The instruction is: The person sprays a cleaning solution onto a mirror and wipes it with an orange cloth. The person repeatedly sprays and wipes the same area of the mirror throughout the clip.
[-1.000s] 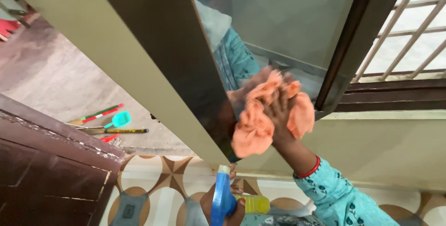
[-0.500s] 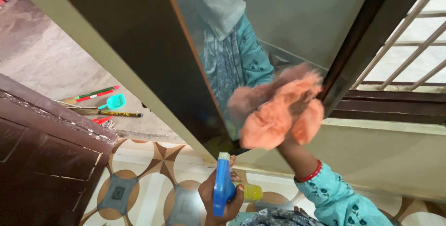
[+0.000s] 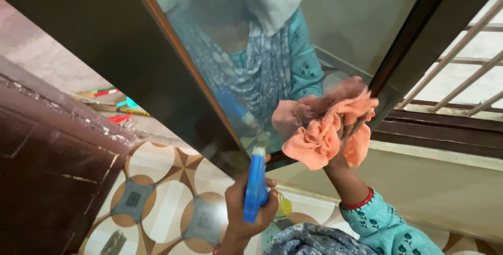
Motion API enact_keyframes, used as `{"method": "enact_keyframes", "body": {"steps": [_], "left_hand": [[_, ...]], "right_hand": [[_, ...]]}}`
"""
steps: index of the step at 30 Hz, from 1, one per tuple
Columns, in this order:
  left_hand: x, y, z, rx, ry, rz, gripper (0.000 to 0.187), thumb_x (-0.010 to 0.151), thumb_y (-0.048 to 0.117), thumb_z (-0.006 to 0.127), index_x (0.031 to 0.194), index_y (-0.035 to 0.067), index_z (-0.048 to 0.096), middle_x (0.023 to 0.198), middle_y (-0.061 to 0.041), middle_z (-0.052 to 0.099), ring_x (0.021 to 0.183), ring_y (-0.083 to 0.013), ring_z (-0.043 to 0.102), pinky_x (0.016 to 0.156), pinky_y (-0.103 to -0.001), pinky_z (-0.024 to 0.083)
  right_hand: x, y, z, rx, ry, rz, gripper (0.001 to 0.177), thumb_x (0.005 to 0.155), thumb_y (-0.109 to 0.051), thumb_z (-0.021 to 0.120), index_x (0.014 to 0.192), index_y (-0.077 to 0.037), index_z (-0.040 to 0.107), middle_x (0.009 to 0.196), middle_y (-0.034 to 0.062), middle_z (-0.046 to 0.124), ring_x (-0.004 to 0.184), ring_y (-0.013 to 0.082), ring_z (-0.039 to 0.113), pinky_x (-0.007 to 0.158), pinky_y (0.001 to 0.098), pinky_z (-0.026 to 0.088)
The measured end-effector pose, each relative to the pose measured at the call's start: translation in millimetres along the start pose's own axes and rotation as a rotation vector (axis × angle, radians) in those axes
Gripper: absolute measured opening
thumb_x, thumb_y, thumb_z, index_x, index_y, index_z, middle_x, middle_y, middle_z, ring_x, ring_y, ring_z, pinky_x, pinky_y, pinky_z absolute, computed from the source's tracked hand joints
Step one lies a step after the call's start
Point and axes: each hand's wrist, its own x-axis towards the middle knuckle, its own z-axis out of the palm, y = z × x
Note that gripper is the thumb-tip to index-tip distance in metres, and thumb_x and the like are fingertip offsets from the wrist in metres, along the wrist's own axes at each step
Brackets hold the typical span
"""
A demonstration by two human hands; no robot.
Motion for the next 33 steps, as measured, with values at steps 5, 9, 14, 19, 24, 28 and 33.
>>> {"method": "enact_keyframes", "body": {"steps": [5, 9, 14, 19, 24, 28, 33], "left_hand": [[34, 37, 4, 0.083, -0.007, 0.085, 0.039, 0.079, 0.008, 0.076, 0.116, -0.001, 0.067, 0.084, -0.008, 0.076, 0.072, -0.0142, 0.078, 0.067, -0.027, 0.061], [57, 57, 8, 0.173, -0.084, -0.032, 0.052, 0.074, 0.011, 0.074, 0.125, -0.001, 0.068, 0.064, -0.008, 0.066, 0.052, -0.0153, 0.068, 0.055, -0.03, 0.056], [69, 67, 16, 0.215, -0.117, -0.02, 0.04, 0.073, 0.013, 0.073, 0.112, 0.001, 0.071, 0.064, -0.007, 0.067, 0.055, -0.0169, 0.072, 0.056, -0.03, 0.056], [69, 64, 20, 0.203, -0.148, 0.007, 0.032, 0.076, 0.012, 0.073, 0.106, 0.002, 0.071, 0.072, -0.007, 0.07, 0.06, -0.0162, 0.073, 0.061, -0.03, 0.058], [65, 63, 21, 0.155, -0.139, -0.066, 0.036, 0.074, 0.011, 0.073, 0.109, 0.001, 0.071, 0.069, -0.005, 0.07, 0.058, -0.0135, 0.071, 0.059, -0.029, 0.057], [59, 63, 15, 0.122, -0.133, -0.057, 0.038, 0.077, 0.008, 0.073, 0.114, 0.0, 0.072, 0.075, -0.004, 0.073, 0.06, -0.0114, 0.069, 0.061, -0.027, 0.056], [41, 62, 3, 0.105, -0.049, 0.027, 0.043, 0.079, 0.006, 0.073, 0.121, -0.002, 0.07, 0.088, -0.007, 0.077, 0.073, -0.011, 0.074, 0.068, -0.027, 0.059]], "right_hand": [[-11, -23, 4, 0.074, 0.01, 0.082, 0.056, 0.096, -0.042, 0.066, 0.142, -0.011, 0.063, 0.154, 0.0205, 0.04, 0.144, 0.0431, 0.032, 0.122, 0.0595, 0.019], [-13, -43, 9, 0.142, -0.004, 0.117, 0.055, 0.096, -0.041, 0.066, 0.141, -0.011, 0.063, 0.153, 0.0201, 0.041, 0.144, 0.0427, 0.033, 0.121, 0.0593, 0.02], [-7, -49, 11, 0.179, -0.007, 0.131, 0.055, 0.095, -0.041, 0.066, 0.14, -0.01, 0.064, 0.152, 0.0198, 0.043, 0.142, 0.0423, 0.035, 0.121, 0.0591, 0.021], [-3, -53, 7, 0.189, -0.011, 0.144, 0.054, 0.095, -0.04, 0.066, 0.14, -0.01, 0.064, 0.151, 0.0194, 0.044, 0.141, 0.0419, 0.036, 0.12, 0.0589, 0.023], [2, -58, 3, 0.199, -0.011, 0.163, 0.053, 0.094, -0.039, 0.066, 0.139, -0.01, 0.065, 0.15, 0.019, 0.045, 0.14, 0.0415, 0.038, 0.12, 0.0587, 0.024], [15, -65, 3, 0.22, -0.036, 0.093, 0.053, 0.094, -0.038, 0.066, 0.138, -0.01, 0.065, 0.149, 0.0187, 0.047, 0.139, 0.0412, 0.039, 0.119, 0.0585, 0.025], [34, -63, 5, 0.205, -0.059, -0.067, 0.052, 0.093, -0.038, 0.066, 0.137, -0.009, 0.066, 0.148, 0.0183, 0.048, 0.138, 0.0407, 0.04, 0.119, 0.0583, 0.027]]}}
